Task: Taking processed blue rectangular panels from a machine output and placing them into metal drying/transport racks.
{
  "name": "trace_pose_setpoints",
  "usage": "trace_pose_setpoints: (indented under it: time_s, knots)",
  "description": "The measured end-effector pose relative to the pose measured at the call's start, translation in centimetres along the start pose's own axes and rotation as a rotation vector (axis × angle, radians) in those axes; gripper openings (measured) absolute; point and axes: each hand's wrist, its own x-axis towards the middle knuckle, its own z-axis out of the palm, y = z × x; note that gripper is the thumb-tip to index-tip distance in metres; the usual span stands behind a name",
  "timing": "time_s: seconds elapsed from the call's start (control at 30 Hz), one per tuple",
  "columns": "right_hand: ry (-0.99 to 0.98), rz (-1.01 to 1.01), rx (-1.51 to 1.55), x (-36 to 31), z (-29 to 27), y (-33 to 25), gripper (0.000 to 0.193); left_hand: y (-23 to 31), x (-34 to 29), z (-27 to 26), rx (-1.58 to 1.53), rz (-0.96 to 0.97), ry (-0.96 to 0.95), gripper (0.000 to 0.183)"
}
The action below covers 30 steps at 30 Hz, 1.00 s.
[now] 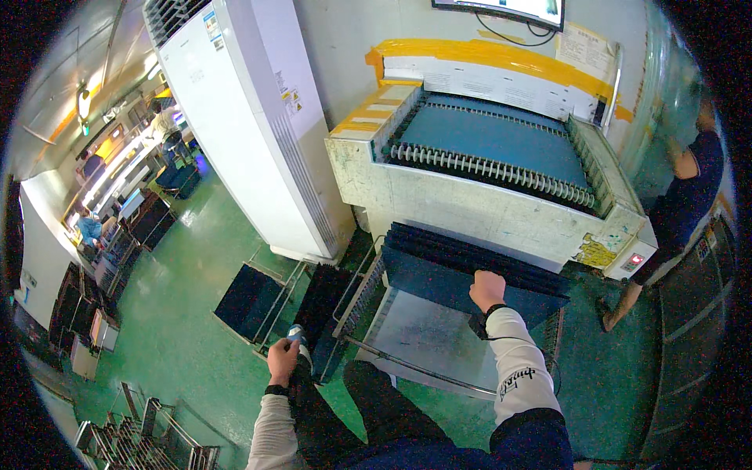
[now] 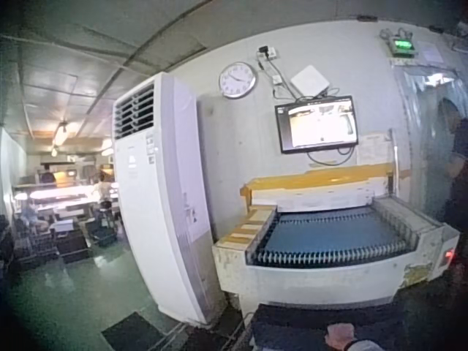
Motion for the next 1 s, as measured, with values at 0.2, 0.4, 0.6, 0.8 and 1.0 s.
trace_pose_setpoints:
  time_s: [0.2, 0.4, 0.6, 0.8, 1.0]
  knots:
    - [0.019, -0.008, -0.003, 0.06, 0.4, 0.13, 0.021, -0.2, 0.1, 0.12, 0.007, -0.002, 0.002, 0.029]
    - [0.058, -0.005, 0.006, -0.08, 0.24, -0.07, 0.023, 0.13, -0.02, -0.07, 0.021, 0.0, 0.01, 0.029]
    - [0.067, -0.011, 0.007, 0.02, 0.38, 0.03, 0.023, -0.02, 0.03, -0.02, 0.012, -0.004, 0.006, 0.029]
    - [0.072, -0.019, 0.0, -0.15, 0.14, -0.11, 0.022, 0.24, -0.14, -0.13, 0.022, 0.019, 0.028, 0.028]
    - [0.066, -0.014, -0.004, -0.12, 0.27, -0.02, 0.022, 0.29, -0.17, -0.11, 0.023, 0.037, 0.048, 0.028]
